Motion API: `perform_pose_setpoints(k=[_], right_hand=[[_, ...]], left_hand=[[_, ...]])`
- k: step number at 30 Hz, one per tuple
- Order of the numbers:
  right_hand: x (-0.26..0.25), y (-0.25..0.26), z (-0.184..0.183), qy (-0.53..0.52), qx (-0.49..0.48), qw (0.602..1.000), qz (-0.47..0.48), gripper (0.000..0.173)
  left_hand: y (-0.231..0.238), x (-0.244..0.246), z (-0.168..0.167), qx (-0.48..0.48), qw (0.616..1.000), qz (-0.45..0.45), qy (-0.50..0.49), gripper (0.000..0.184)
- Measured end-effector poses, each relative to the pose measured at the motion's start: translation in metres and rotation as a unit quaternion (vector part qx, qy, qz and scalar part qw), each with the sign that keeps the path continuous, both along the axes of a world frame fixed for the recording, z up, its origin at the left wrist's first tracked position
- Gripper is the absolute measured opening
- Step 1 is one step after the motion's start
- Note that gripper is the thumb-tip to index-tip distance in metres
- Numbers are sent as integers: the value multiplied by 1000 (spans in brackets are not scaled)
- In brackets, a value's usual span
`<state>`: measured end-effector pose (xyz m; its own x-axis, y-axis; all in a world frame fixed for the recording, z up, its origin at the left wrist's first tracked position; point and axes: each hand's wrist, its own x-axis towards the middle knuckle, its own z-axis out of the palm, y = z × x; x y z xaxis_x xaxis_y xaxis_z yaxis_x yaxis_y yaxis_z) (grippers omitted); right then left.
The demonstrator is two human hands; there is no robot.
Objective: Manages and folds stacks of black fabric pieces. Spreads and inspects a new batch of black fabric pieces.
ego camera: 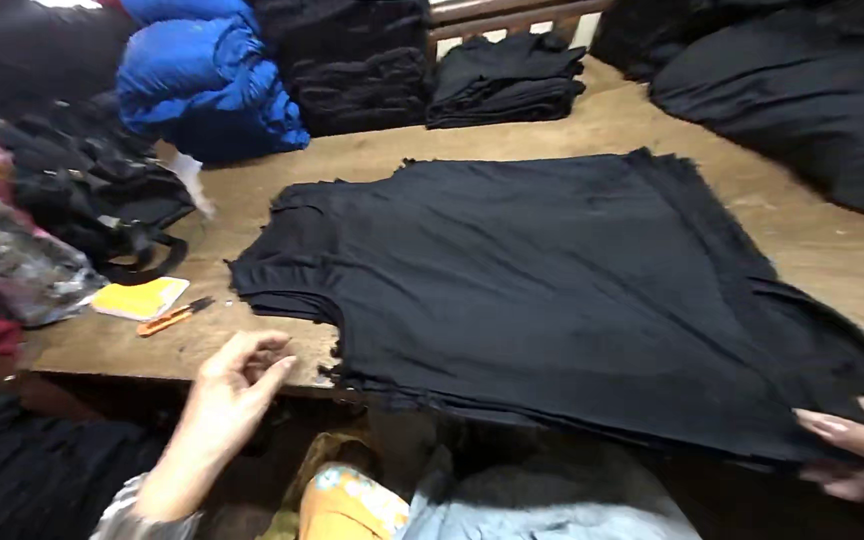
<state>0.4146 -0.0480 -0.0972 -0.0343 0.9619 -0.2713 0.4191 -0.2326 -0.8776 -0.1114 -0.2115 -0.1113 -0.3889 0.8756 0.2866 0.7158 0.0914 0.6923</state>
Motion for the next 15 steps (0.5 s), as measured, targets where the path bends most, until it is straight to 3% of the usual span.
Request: perform_pose_setpoints(k=[2,5,9,12,15], right_hand=[[7,-1,-2,-23,-5,1000,4,7],[18,7,-11,-54,63,997,-6,9],[14,14,-5,4,143,989,-34,12],[7,17,-9,75,97,992,-31,5],[-2,16,-16,63,54,996,-22,15]], left_hand=[[1,11,-1,7,999,-25,-42,28],[13,35,-9,-1,995,-35,-94,36],[34,49,-14,6,997,8,-78,21],[35,59,-10,-32,998,16,-42,20],[40,62,-16,-69,997,36,27,30]])
